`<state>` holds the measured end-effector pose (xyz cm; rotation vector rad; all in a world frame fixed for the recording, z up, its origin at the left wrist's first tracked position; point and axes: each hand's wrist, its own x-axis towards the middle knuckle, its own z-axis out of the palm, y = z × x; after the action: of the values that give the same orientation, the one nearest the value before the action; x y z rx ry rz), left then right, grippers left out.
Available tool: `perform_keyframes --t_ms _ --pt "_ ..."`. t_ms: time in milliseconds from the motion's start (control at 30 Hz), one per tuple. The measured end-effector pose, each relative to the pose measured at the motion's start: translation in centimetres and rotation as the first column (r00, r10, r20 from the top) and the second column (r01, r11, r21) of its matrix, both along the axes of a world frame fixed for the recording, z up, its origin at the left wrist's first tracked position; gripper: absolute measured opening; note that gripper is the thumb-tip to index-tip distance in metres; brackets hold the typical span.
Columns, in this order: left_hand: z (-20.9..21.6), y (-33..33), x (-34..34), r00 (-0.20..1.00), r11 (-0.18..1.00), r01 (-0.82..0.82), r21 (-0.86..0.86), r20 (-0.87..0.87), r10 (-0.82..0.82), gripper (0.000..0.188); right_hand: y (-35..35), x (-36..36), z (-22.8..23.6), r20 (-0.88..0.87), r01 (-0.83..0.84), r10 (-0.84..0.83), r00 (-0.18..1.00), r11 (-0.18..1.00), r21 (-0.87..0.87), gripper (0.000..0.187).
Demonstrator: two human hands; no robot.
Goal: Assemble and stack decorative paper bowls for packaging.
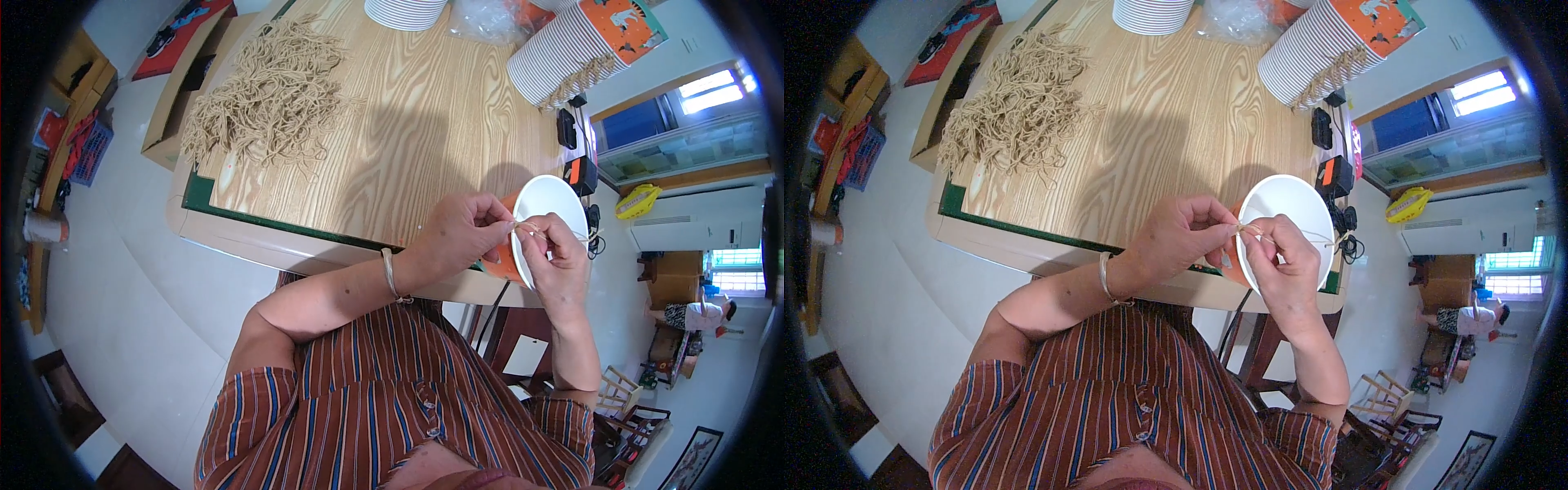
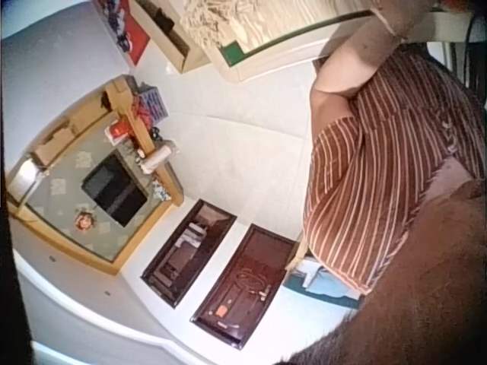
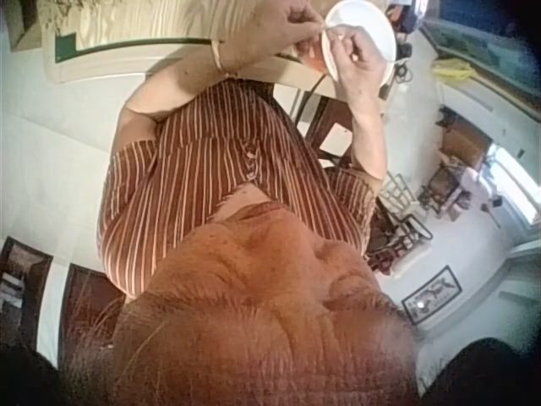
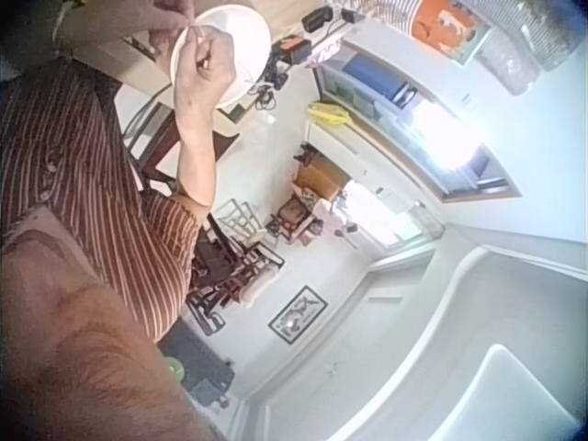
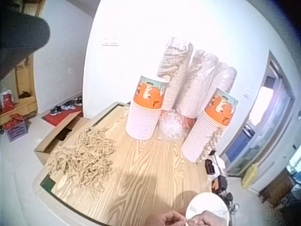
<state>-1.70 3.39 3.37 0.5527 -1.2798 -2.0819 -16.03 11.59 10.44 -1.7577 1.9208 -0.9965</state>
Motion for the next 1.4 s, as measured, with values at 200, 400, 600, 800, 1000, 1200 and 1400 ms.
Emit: perform_keyframes --t_ms 200,400,600,800,1000,1200,1400 --pt "-0.2 0.4 -0.2 0.998 0.998 -0.052 -0.046 0.025 0.054 0.013 0.0 0.3 0.1 -0.015 0.018 -0.018 1.000 1.000 0.001 0.004" --pt "-0.1 0.7 -0.4 0.987 0.968 -0.114 -0.223 0.084 0.135 0.012 0.0 0.3 0.1 -0.044 0.022 -0.023 0.999 1.000 -0.015 0.003" --pt "-0.1 1.2 -0.5 0.978 0.952 -0.178 -0.251 0.063 0.199 0.012 -0.1 0.9 0.2 -0.072 0.047 -0.047 0.996 0.999 -0.003 0.004" --pt "0.7 1.2 -0.3 0.967 0.946 -0.171 -0.277 0.136 0.215 0.011 -0.4 1.7 0.6 -0.236 -0.007 -0.014 0.972 0.996 -0.090 0.008" --pt "0.8 1.1 -0.1 0.989 0.991 -0.121 -0.064 0.082 0.126 0.012 -0.5 1.6 0.1 -0.186 0.037 -0.051 0.981 0.996 -0.075 0.008" --pt "0.9 0.8 0.1 0.998 0.986 -0.050 0.157 -0.016 0.053 0.014 -0.4 0.5 -0.9 0.019 0.053 -0.053 0.998 0.997 -0.057 0.007" --pt "0.5 0.6 0.1 0.998 0.981 -0.021 0.191 -0.051 0.032 0.014 -0.6 0.6 -0.6 0.199 0.074 -0.078 0.977 0.997 0.030 0.005"
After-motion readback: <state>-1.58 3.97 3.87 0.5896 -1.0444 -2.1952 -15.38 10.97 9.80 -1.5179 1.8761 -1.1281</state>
